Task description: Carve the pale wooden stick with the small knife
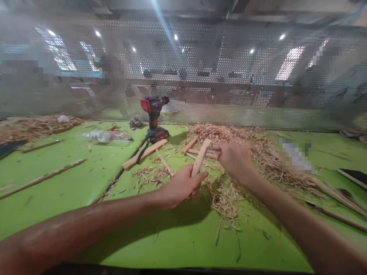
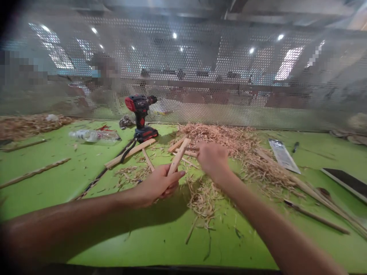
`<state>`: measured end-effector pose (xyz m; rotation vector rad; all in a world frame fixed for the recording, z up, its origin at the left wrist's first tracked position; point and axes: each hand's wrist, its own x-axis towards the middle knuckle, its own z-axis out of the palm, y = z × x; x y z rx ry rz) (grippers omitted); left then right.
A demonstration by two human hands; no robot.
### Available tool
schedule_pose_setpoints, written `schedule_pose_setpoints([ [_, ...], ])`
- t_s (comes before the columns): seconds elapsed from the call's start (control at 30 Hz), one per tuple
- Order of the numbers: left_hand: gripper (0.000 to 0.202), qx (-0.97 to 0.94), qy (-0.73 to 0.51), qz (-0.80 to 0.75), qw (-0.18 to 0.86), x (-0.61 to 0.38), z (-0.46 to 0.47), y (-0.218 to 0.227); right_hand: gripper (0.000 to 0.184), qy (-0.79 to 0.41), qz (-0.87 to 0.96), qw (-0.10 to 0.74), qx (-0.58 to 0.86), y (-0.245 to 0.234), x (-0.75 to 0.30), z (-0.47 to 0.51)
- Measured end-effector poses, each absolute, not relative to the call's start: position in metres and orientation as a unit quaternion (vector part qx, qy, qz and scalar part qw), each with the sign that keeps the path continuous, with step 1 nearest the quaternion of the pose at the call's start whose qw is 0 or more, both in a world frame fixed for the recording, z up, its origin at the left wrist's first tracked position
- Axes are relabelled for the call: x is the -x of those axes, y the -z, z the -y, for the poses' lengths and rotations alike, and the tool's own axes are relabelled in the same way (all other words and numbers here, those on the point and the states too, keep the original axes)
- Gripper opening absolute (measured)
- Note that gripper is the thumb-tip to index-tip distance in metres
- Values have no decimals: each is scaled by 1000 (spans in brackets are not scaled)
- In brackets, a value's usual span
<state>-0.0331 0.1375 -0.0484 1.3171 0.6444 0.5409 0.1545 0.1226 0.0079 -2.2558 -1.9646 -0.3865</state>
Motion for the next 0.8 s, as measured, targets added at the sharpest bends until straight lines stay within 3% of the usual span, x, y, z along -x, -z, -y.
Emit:
schedule_pose_setpoints([
  [0.13,36,-567,-249,-268,738,33,-131,43,36,168,671,36,721,4,-118,-114],
  [0.27,41,-551,-254,-269,748,32,-128,41,38,186,672,43,715,8,-119,-121],
  [0.67,31,-517,-292,-309,743,31,-131,41,44,226,689,74,685,2,-121,-145],
  [0.8,32,-575,-224,-312,722,32,-118,43,37,217,655,87,719,-9,-146,-162],
])
